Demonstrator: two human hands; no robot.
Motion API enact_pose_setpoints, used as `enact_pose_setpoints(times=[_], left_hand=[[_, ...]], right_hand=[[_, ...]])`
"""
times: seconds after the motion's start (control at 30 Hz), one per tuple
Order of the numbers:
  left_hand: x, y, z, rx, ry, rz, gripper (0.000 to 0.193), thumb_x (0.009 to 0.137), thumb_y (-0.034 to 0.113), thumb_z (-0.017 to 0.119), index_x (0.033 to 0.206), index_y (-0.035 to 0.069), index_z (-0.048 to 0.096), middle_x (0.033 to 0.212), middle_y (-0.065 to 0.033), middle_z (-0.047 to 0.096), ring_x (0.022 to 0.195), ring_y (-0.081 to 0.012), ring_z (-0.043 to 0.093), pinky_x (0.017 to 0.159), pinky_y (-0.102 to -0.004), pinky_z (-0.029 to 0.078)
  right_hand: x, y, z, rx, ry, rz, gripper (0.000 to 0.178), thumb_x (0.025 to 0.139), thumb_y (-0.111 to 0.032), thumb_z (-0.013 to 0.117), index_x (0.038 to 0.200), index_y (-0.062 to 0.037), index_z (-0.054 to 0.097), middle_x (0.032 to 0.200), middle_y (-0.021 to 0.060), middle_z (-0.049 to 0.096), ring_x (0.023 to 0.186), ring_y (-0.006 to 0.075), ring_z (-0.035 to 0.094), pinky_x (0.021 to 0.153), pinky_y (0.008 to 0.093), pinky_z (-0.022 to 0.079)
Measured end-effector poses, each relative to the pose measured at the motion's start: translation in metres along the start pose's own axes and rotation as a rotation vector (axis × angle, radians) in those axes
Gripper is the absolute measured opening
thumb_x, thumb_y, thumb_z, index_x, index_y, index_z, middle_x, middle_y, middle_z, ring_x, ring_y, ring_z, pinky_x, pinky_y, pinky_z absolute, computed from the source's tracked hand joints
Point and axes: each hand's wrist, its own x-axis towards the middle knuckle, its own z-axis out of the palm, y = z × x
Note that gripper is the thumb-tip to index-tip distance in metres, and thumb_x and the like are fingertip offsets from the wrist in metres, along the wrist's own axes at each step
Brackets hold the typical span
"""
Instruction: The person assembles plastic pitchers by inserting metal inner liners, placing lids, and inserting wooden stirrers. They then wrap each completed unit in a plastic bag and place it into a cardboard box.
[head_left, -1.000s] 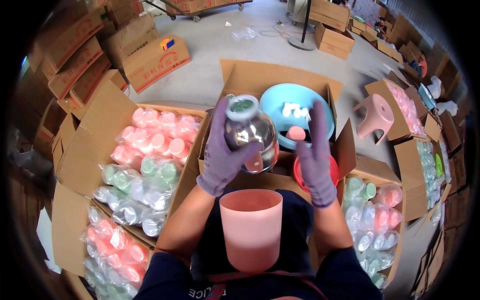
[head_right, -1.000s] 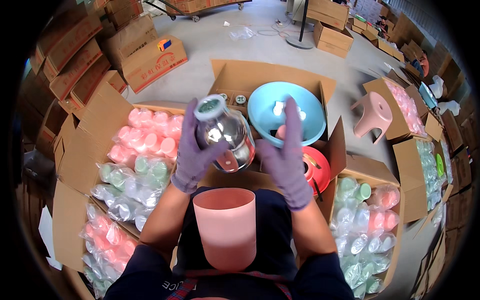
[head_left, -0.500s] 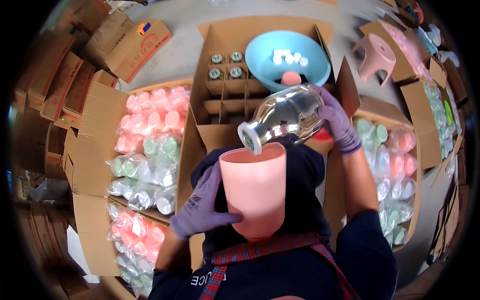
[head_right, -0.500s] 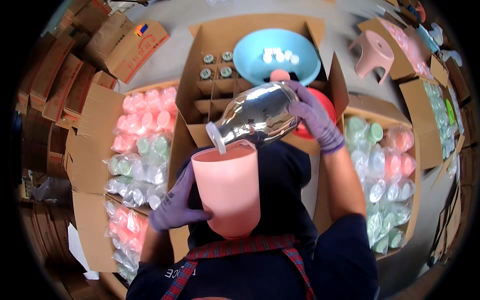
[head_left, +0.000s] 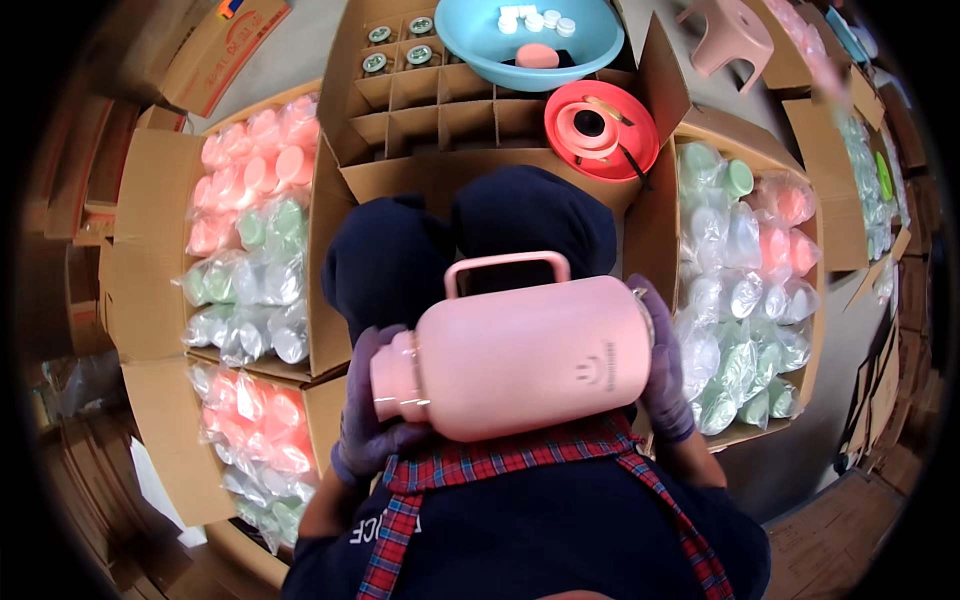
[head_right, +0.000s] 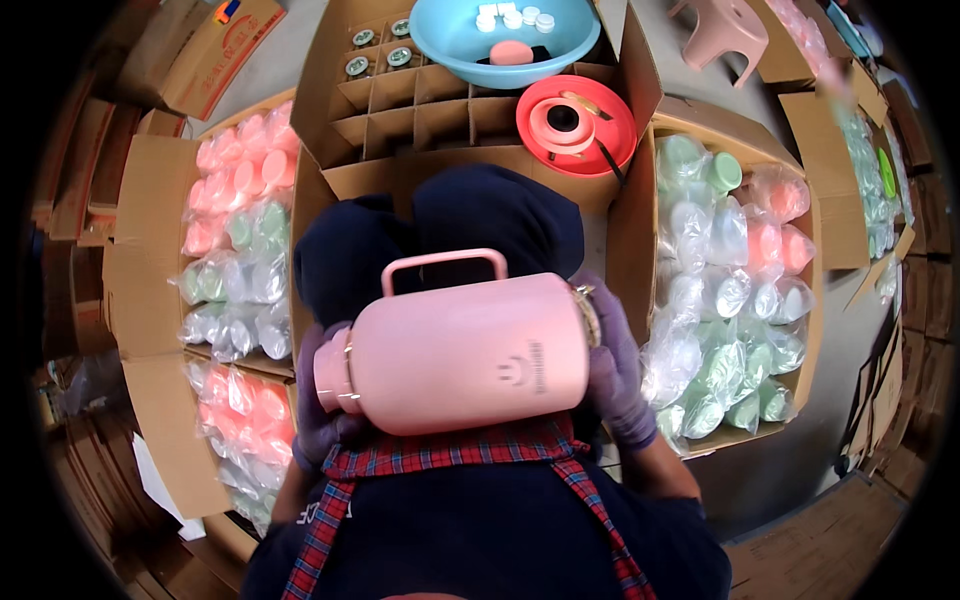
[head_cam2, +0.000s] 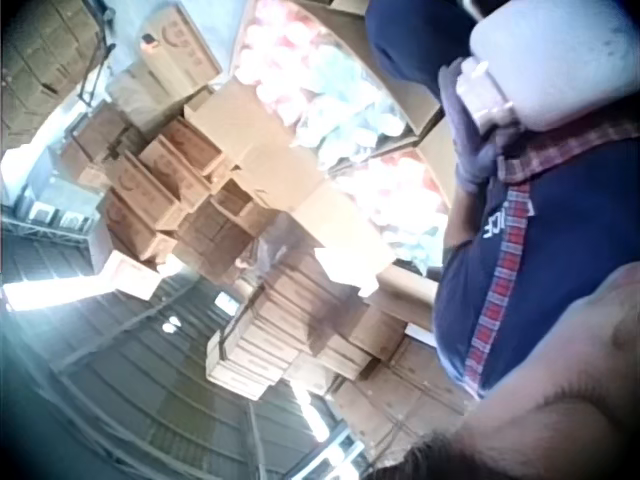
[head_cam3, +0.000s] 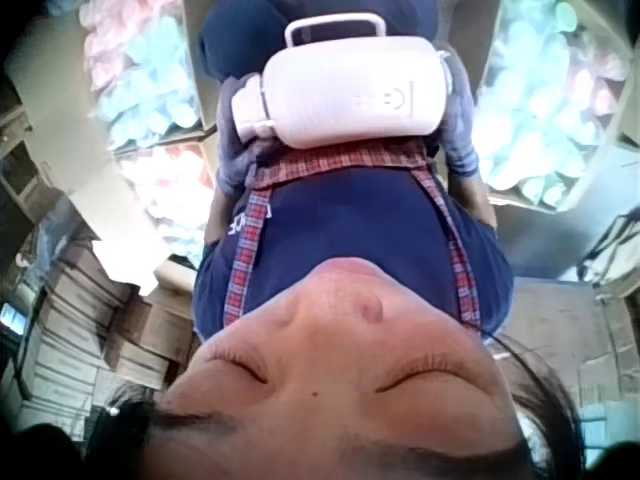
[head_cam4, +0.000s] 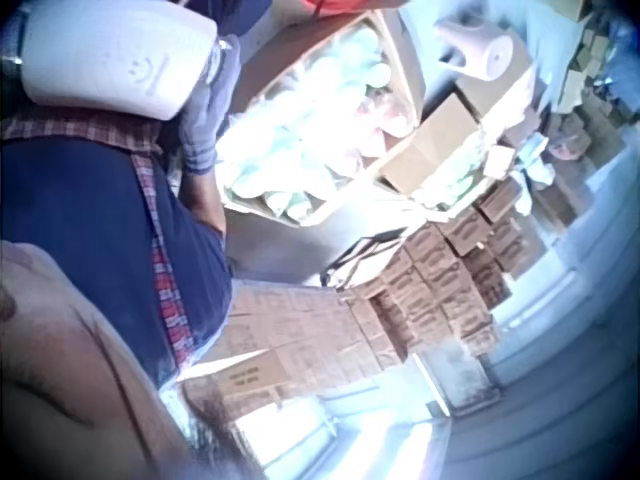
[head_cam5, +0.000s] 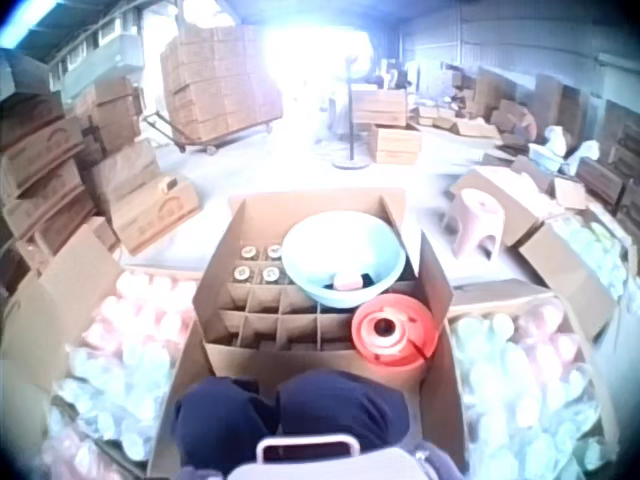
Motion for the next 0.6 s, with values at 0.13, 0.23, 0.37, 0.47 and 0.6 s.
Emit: enact_pose_setpoints(times=[0.13, 0.23, 0.37, 0.47, 0.6], left_hand=[[0.051, 0.028, 0.018, 0.194, -0.031, 0.207, 0.095, 0.069, 0.023, 0.085, 0.145, -0.005, 0.035, 0.137, -0.0204, 0.048, 0.124, -0.0327, 0.052, 0.106, -0.043, 0.039], [0.076, 0.054, 0.041, -0.14, -0.129, 0.363, 0.09, 0.069, 0.016, 0.086, 0.142, -0.005, 0.039, 0.133, -0.0201, 0.051, 0.122, -0.0321, 0.054, 0.104, -0.0423, 0.042], [0.092, 0.063, 0.053, 0.047, -0.237, 0.566, 0.098, 0.066, 0.024, 0.092, 0.144, -0.003, 0.039, 0.138, -0.0194, 0.05, 0.125, -0.0305, 0.053, 0.105, -0.0409, 0.042], [0.083, 0.072, 0.057, -0.03, -0.207, 0.542, 0.089, 0.072, 0.019, 0.088, 0.143, -0.005, 0.042, 0.136, -0.0217, 0.056, 0.123, -0.0384, 0.056, 0.107, -0.0454, 0.043], [0.083, 0.077, 0.055, 0.022, -0.199, 0.565, 0.088, 0.071, 0.02, 0.088, 0.142, -0.006, 0.043, 0.136, -0.0224, 0.055, 0.124, -0.0392, 0.056, 0.107, -0.0464, 0.042]], right_hand=[[-0.019, 0.043, -0.03, -0.746, -0.351, 0.113, 0.064, 0.101, -0.037, 0.052, 0.15, -0.0001, 0.036, 0.153, 0.0142, 0.042, 0.14, 0.0252, 0.044, 0.114, 0.0387, 0.036], [-0.012, 0.068, -0.029, -0.765, -0.332, 0.047, 0.064, 0.099, -0.037, 0.054, 0.149, 0.0002, 0.037, 0.151, 0.0146, 0.044, 0.138, 0.026, 0.045, 0.114, 0.0389, 0.037], [-0.018, 0.072, -0.028, -0.781, -0.279, 0.042, 0.065, 0.097, -0.036, 0.058, 0.147, 0.0005, 0.04, 0.149, 0.0151, 0.046, 0.136, 0.0271, 0.046, 0.112, 0.039, 0.038], [-0.016, 0.073, -0.031, -0.797, -0.276, 0.035, 0.065, 0.095, -0.036, 0.06, 0.146, 0.0007, 0.041, 0.148, 0.0155, 0.047, 0.135, 0.0278, 0.048, 0.112, 0.0391, 0.039], [-0.018, 0.073, -0.03, -0.792, -0.266, 0.029, 0.065, 0.093, -0.035, 0.063, 0.144, 0.0011, 0.044, 0.146, 0.016, 0.049, 0.133, 0.0289, 0.049, 0.111, 0.0393, 0.04]])
